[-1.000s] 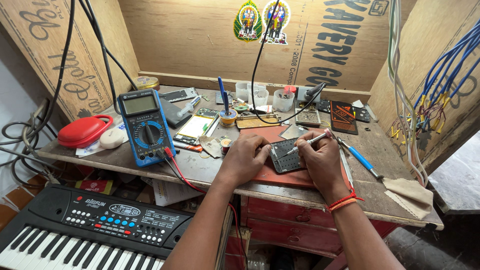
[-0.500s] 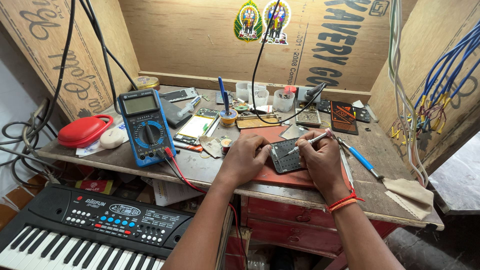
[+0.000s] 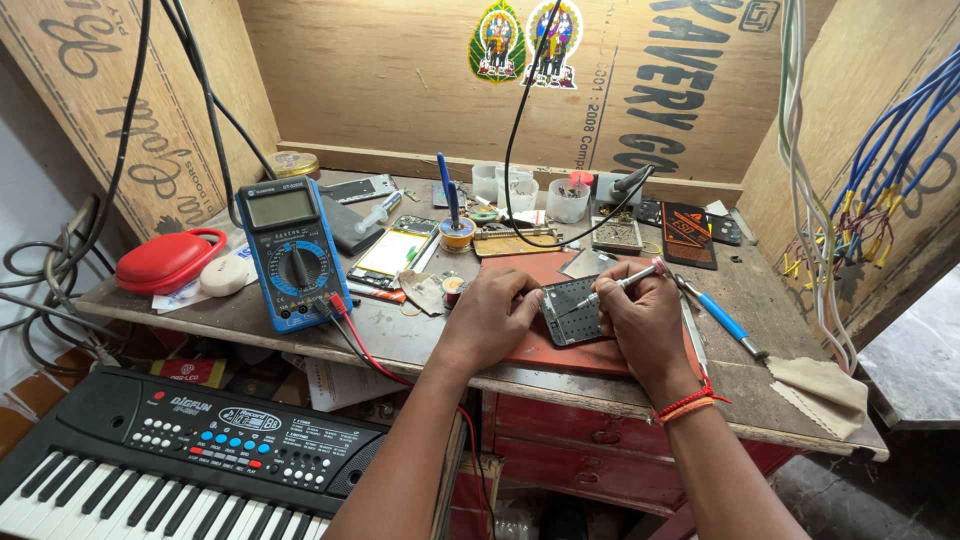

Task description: The person works at a cluttered repair bench on a disassembled smartphone lying on a mat, holding the phone frame with one hand while applying a pen-shaped hand tool to the exposed circuit board. Near the end they flip the phone over and continue working on its other side.

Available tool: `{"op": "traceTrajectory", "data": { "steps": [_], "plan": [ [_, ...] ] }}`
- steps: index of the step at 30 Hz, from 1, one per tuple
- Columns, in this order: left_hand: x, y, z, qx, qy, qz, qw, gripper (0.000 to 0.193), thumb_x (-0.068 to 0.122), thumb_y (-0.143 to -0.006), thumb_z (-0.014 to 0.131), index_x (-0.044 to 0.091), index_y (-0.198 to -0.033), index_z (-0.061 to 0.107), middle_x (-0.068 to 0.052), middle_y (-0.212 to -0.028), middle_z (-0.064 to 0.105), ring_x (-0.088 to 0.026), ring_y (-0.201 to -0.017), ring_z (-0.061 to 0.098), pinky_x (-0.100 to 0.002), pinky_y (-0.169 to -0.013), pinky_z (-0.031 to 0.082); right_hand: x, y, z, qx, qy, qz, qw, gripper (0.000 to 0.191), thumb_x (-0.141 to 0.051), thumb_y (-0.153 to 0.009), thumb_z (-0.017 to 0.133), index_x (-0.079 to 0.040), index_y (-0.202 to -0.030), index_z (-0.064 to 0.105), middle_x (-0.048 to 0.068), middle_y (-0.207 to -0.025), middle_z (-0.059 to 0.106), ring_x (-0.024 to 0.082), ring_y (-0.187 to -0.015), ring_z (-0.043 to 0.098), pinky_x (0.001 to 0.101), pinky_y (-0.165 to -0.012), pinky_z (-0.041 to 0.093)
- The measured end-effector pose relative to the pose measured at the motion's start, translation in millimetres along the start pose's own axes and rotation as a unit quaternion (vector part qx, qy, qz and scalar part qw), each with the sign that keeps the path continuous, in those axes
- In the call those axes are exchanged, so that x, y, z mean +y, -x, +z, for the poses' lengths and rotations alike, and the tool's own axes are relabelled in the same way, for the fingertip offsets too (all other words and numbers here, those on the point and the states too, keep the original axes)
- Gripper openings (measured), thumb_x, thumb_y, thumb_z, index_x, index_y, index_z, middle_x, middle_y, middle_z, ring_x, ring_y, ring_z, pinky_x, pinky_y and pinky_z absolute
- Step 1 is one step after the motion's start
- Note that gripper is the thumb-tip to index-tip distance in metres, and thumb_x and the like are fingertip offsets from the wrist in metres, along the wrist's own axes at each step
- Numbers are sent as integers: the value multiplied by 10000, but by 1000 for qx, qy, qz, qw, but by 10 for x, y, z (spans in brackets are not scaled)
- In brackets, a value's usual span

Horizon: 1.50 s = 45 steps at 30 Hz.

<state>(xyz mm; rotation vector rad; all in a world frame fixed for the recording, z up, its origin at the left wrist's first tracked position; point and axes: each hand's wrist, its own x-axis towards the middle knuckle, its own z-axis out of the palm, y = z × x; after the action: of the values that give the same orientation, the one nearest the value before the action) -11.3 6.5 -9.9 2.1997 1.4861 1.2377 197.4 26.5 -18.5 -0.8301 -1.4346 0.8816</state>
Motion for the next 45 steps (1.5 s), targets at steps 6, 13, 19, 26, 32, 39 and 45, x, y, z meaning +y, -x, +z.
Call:
{"op": "traceTrajectory", "data": {
  "steps": [6,13,19,26,32,39,45],
  "plan": [
    [-12,2,4,7,-2,10,1000,226,240,-936,650,21,-922,704,-127,-923,690,-316,-916,657,-448,-837,506,0,10,-1,-4,14,-14,1000,152,-119,-955,667,-31,-832,654,-1,-624,587,60,-489,536,212,-441,427],
    [7,2,-7,2,0,5,1000,222,238,-938,649,24,-930,706,-121,-925,692,-304,-905,662,-440,-829,514,-19,6,11,2,8,-2,1000,143,-118,-954,662,-33,-839,658,0,-612,582,62,-477,526,213,-433,417],
    [37,8,-18,-7,-1,-10,1000,221,239,-949,639,31,-932,711,-111,-930,692,-288,-899,664,-435,-824,517,-35,24,13,2,0,-1,1000,146,-116,-952,656,-27,-836,663,1,-639,582,57,-493,521,213,-439,422],
    [43,9,-26,-4,1,-8,1000,221,236,-943,647,23,-932,703,-121,-930,689,-301,-894,665,-442,-816,514,-32,21,6,-5,19,-6,1000,149,-112,-952,659,-20,-835,661,0,-644,586,57,-502,523,216,-445,423],
    [23,10,-16,0,2,1,1000,222,234,-942,649,19,-927,701,-127,-928,691,-311,-899,663,-446,-818,512,-7,11,1,-4,12,0,1000,138,-109,-952,653,-28,-841,663,1,-635,576,59,-490,516,216,-434,410],
    [5,13,-5,9,10,13,1000,209,224,-927,655,23,-941,709,-132,-939,699,-315,-913,670,-447,-829,513,7,11,-4,-1,10,0,1000,138,-100,-948,653,-26,-832,649,-1,-621,568,64,-479,515,217,-424,402],
    [15,9,-7,8,12,8,1000,203,223,-921,654,29,-941,713,-129,-932,701,-311,-902,672,-445,-821,516,-3,12,-9,-6,19,4,1000,142,-99,-951,645,-28,-827,655,-1,-619,568,62,-486,516,218,-435,408]
  ]
}}
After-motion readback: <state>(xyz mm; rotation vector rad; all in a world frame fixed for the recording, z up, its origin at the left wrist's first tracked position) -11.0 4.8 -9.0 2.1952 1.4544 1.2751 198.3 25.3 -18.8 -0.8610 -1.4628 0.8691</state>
